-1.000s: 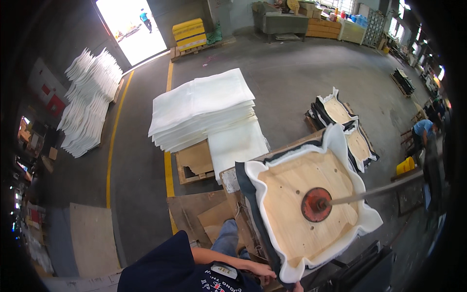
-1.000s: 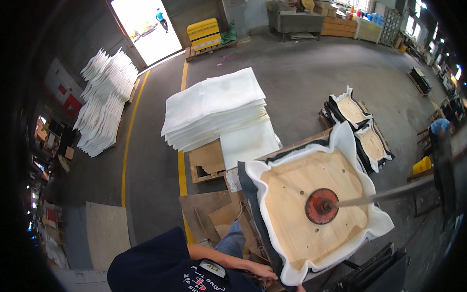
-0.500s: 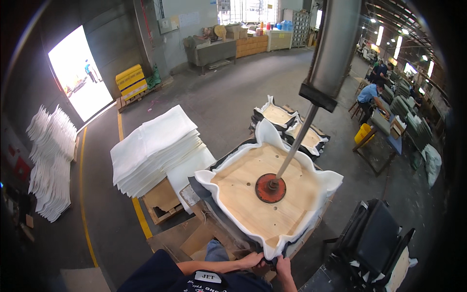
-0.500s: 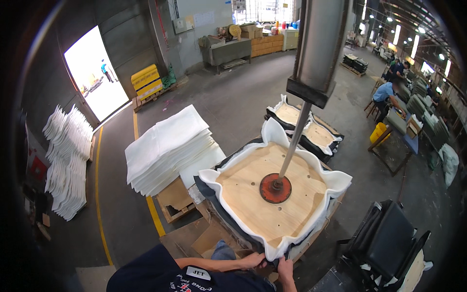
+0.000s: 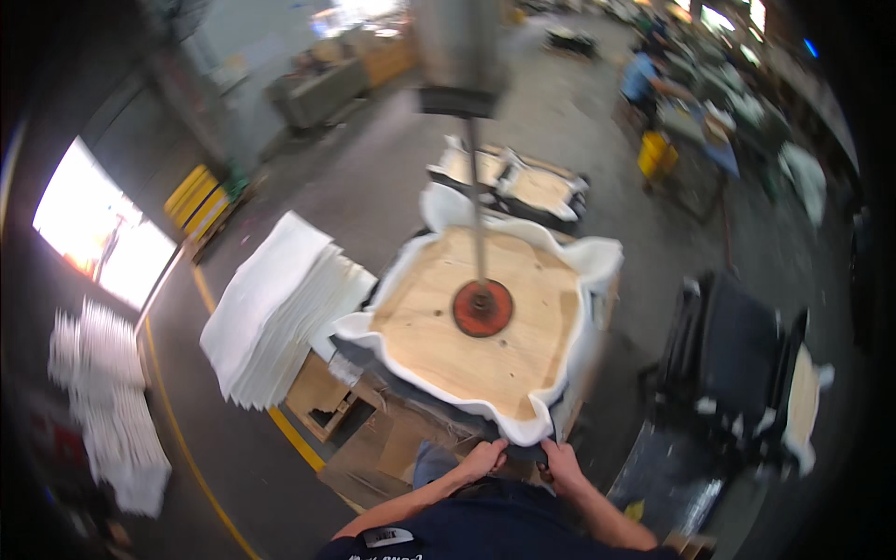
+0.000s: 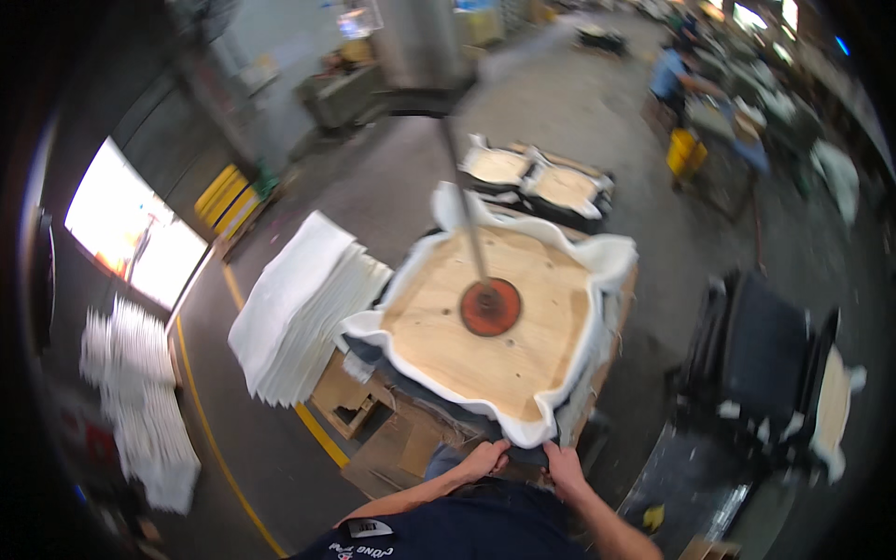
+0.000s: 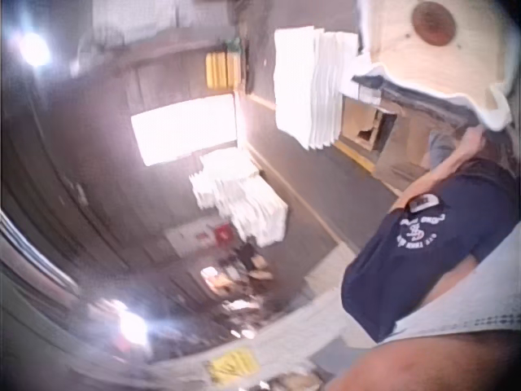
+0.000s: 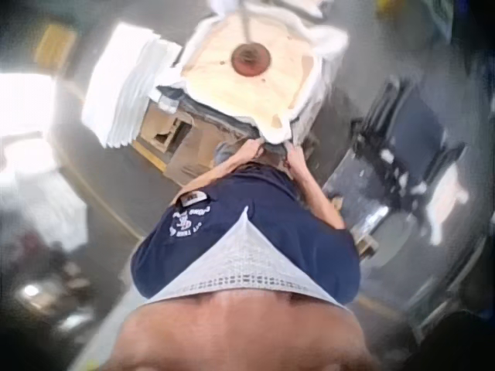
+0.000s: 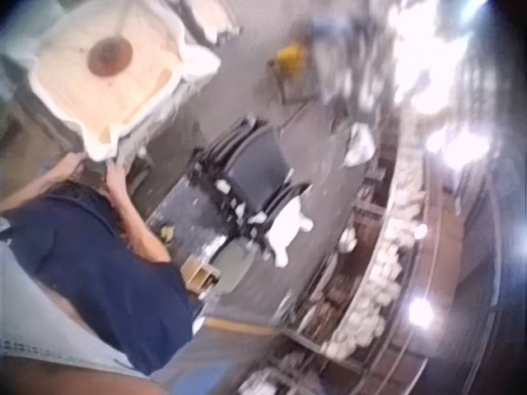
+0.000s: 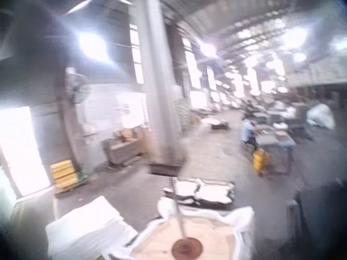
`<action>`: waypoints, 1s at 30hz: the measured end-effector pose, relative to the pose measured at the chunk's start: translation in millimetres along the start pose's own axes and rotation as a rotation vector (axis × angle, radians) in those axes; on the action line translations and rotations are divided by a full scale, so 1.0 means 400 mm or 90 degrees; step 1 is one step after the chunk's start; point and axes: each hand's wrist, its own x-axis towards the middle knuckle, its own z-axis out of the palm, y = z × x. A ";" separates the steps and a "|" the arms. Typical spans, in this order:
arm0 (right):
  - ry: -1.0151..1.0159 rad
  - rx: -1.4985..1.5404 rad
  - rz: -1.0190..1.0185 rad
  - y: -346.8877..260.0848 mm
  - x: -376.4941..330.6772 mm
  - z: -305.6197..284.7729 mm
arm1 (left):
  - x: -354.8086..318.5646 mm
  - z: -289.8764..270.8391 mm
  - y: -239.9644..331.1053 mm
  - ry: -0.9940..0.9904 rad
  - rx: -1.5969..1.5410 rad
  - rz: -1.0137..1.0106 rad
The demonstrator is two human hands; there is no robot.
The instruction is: The person places a white fabric sheet over a wooden chair base, pulls the fabric taut around the edges, and uses a yellow staple gun to secure the fabric to the underside of the base. The person works around the perimeter, repeatedly pulling and stapling to attach the fabric.
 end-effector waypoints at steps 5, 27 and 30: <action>-0.135 -0.232 0.058 0.080 -0.034 -0.001 | -0.001 0.015 -0.081 -0.042 -0.087 -0.187; 0.093 0.458 -0.027 -0.021 -0.004 -0.007 | -0.250 -0.349 0.138 0.218 0.238 0.047; 0.158 0.607 -0.101 -0.031 0.033 0.014 | -0.376 -0.617 0.143 0.546 0.287 0.069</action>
